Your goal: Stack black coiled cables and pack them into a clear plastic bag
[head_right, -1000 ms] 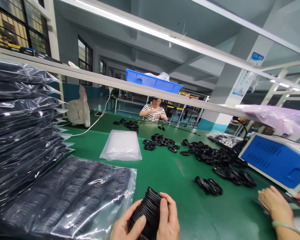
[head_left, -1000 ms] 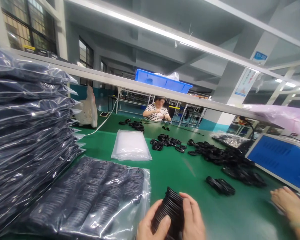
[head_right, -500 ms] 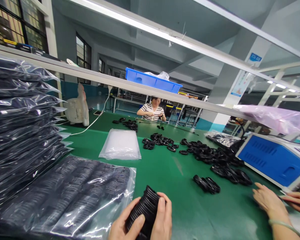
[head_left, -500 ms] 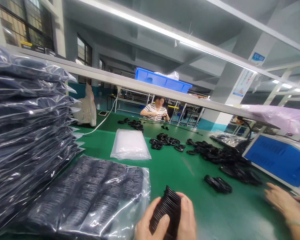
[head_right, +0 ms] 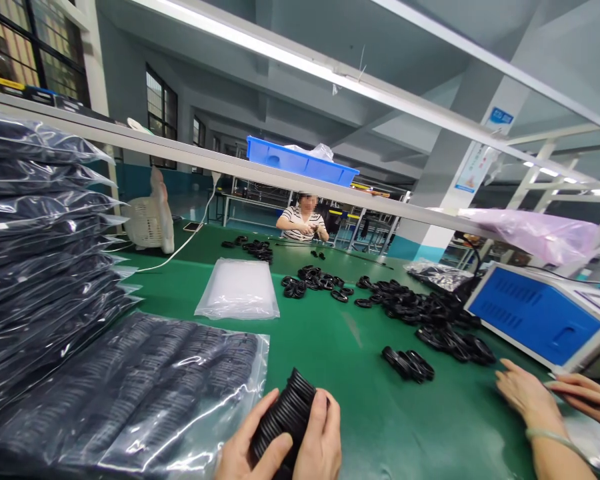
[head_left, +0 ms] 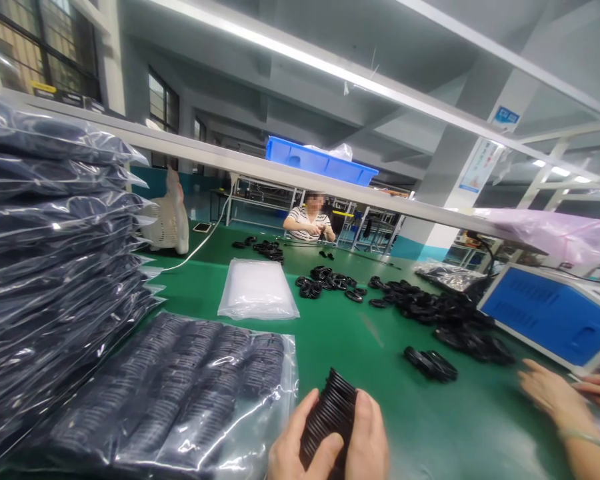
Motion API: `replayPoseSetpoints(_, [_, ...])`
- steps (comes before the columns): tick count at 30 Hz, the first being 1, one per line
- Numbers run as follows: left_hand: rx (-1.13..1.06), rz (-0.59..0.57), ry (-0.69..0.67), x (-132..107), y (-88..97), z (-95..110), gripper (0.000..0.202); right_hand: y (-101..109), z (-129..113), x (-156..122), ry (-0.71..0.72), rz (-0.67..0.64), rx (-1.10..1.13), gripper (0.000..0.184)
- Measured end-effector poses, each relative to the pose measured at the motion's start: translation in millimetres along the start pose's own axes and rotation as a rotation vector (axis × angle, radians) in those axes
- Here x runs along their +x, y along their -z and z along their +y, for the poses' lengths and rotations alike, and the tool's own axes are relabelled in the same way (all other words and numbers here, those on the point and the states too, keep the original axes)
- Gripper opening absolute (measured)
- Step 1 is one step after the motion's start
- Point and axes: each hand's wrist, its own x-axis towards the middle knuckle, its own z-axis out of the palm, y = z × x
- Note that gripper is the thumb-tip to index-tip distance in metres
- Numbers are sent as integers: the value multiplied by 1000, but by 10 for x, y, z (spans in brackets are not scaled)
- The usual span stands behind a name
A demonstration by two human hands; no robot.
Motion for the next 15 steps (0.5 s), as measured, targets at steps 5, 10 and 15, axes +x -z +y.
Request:
replayPoseSetpoints(5, [29,-6,-46,-7,-3,31,47,63,-39,35,-63,-11,-30,14])
replayPoseSetpoints(10, [58,35,-112,-13,-34,26,39,100,-204,18,-108,-30,56,17])
replayPoseSetpoints(15, [122,30,-193,16,5,10,35,562,-419,660,-97,54,221,22])
